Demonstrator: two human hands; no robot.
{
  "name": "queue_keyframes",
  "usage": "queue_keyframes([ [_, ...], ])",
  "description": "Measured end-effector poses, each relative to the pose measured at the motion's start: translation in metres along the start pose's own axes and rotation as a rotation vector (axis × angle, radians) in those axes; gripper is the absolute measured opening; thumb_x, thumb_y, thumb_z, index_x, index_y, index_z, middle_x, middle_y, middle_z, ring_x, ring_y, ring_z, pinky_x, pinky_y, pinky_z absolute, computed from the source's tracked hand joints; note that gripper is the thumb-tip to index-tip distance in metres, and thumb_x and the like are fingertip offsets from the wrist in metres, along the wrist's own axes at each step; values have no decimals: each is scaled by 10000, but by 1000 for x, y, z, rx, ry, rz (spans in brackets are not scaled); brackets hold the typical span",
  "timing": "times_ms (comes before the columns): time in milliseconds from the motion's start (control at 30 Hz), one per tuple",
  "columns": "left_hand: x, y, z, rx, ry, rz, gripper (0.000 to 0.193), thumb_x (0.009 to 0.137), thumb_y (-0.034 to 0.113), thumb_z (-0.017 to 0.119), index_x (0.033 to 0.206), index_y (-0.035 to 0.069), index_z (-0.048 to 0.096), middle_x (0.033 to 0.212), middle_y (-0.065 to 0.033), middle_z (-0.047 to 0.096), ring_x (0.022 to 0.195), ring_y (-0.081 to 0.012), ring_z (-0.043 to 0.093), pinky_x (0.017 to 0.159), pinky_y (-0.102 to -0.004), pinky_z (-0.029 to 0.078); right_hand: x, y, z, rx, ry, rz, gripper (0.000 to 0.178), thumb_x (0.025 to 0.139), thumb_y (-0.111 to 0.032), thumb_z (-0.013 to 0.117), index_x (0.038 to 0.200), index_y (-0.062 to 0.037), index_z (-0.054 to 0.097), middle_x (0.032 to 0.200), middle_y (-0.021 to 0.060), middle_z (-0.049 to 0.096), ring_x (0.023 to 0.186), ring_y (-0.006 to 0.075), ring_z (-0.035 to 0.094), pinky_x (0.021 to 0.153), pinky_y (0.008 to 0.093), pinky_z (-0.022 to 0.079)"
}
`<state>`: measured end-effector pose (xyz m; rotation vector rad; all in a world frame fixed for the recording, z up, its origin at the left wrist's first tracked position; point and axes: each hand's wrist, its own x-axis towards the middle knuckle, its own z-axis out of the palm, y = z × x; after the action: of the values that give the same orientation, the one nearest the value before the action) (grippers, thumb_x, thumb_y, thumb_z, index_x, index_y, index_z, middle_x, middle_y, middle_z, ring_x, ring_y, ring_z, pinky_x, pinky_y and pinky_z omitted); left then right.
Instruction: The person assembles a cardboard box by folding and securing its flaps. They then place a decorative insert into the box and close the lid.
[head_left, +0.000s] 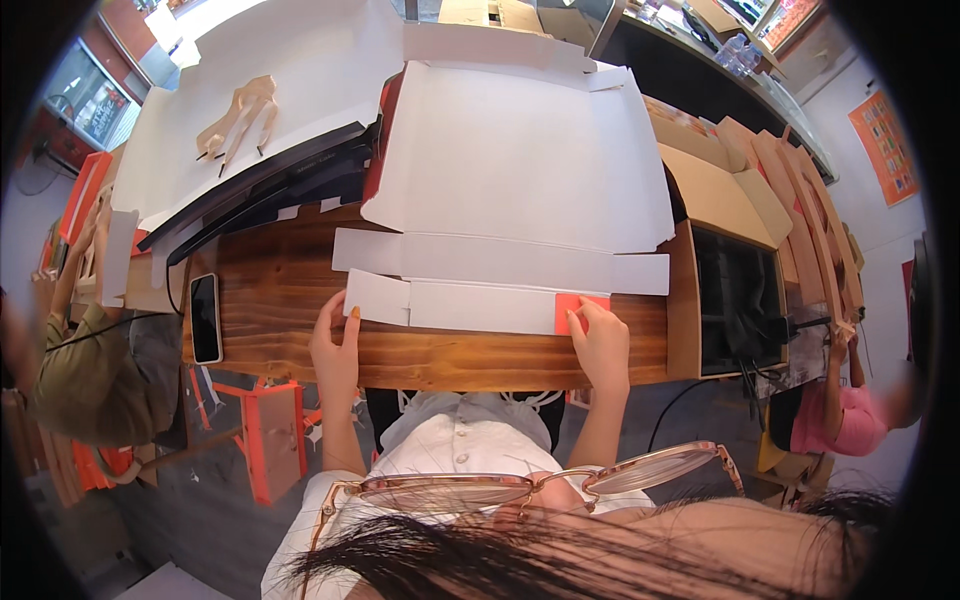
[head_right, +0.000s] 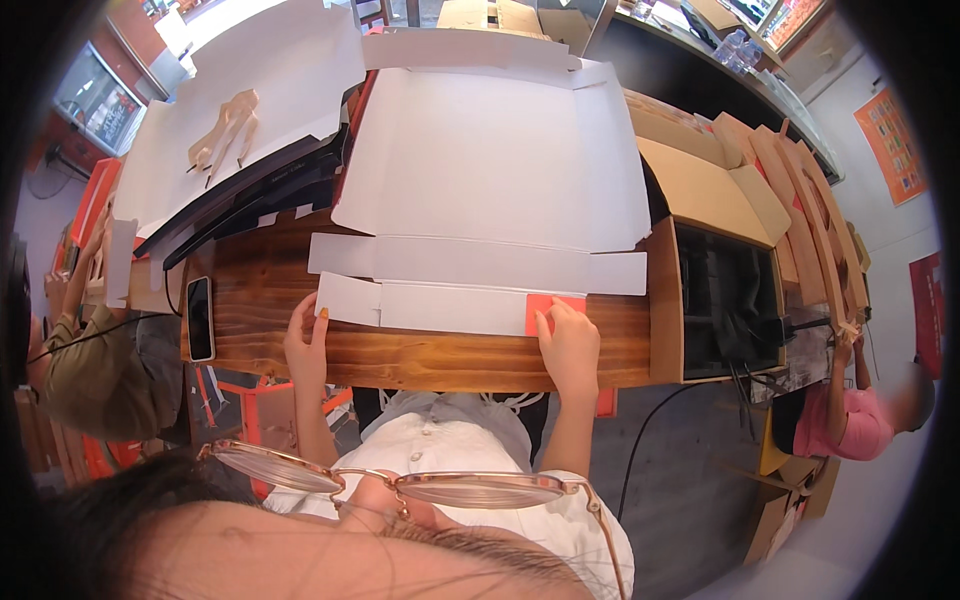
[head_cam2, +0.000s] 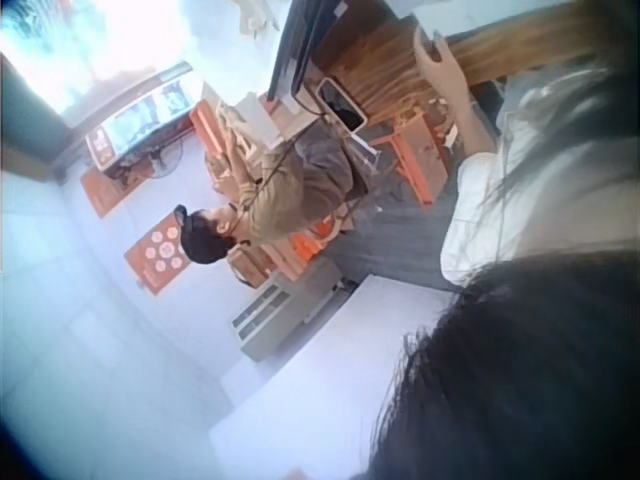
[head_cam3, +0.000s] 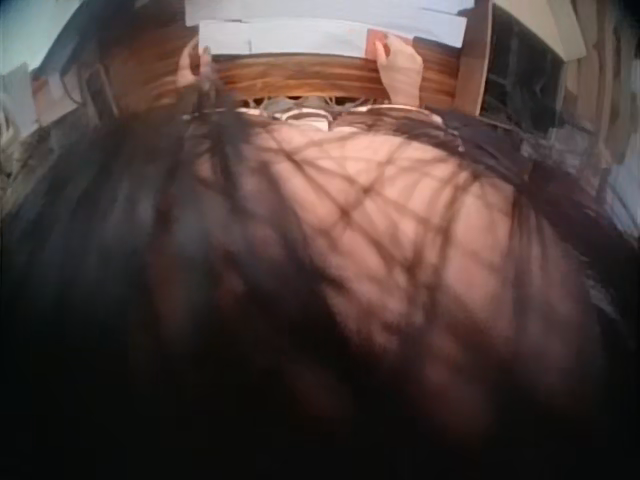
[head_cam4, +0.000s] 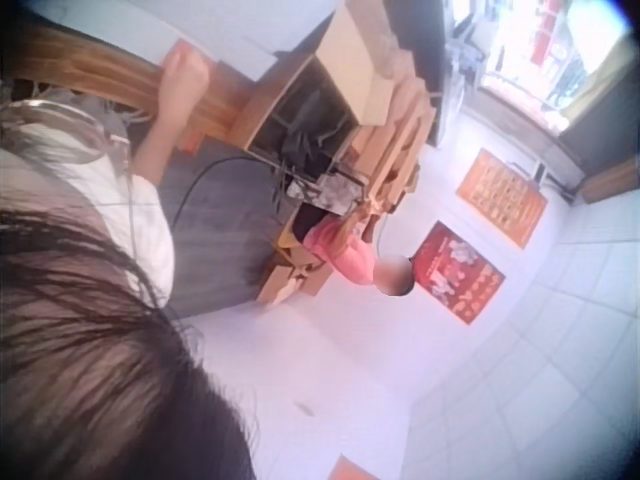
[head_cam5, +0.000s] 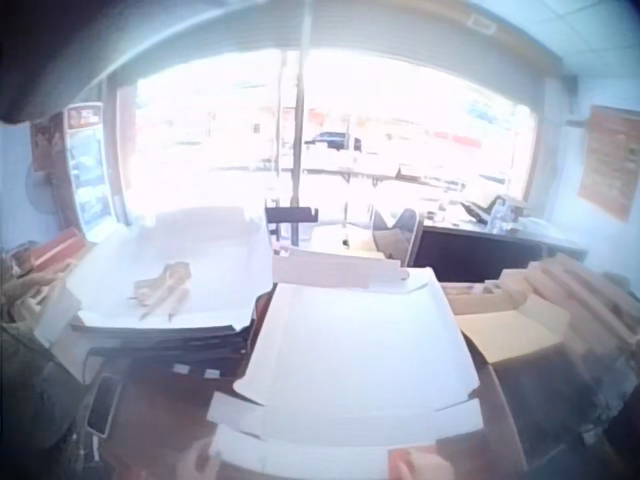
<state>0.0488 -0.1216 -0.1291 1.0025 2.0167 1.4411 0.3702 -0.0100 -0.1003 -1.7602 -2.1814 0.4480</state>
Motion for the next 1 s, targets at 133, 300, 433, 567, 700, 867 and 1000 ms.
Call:
queue_keyframes([
  [133,3,16,6,-204,-310,109,278,919,93,551,1181,9,592,1067,-76,669,1010,-153,599,902,-273,443,-4,4,5,45,28,24,203,871,-198,609,857,2,641,1126,181,640,897,368,636,790,405,510],
  [300,-3,12,42,429,-505,505,384,846,196,642,1177,18,566,1275,-164,544,1240,-319,461,1087,-491,285,-6,6,9,40,74,-21,215,868,-201,617,929,5,630,1111,165,646,871,373,635,768,413,512],
  [433,2,10,59,567,-490,682,482,756,188,699,1165,-13,542,1325,-210,465,1257,-341,431,1081,-490,308,-7,2,3,-40,50,-4,245,867,-212,627,976,7,619,1107,153,636,858,372,638,758,420,512],
  [567,18,22,61,674,-606,744,447,735,139,680,1140,-5,554,1289,-205,498,1233,-336,455,1078,-447,341,-9,2,2,-61,10,-67,272,862,-217,642,1016,5,619,1127,162,623,969,357,613,837,409,496],
  [700,28,9,65,824,-628,957,432,716,121,664,1110,-28,567,1179,-217,574,1120,-354,540,1019,-412,411,-15,2,-10,34,29,-155,332,821,-205,695,1064,3,608,1142,166,614,1091,336,558,944,408,448],
  [867,50,26,53,625,-708,882,274,805,165,653,1012,-12,628,997,-179,657,895,-340,629,826,-386,506,-19,6,-23,3,134,-239,331,789,-163,720,1058,-9,606,1115,142,618,1096,304,553,1018,425,393],
  [1000,66,48,49,573,-745,613,231,874,246,639,896,18,670,857,-161,655,746,-347,616,673,-398,491,-3,21,-11,-17,154,-244,224,809,-124,690,1001,-27,627,1041,123,627,1041,280,562,1006,408,397],
])
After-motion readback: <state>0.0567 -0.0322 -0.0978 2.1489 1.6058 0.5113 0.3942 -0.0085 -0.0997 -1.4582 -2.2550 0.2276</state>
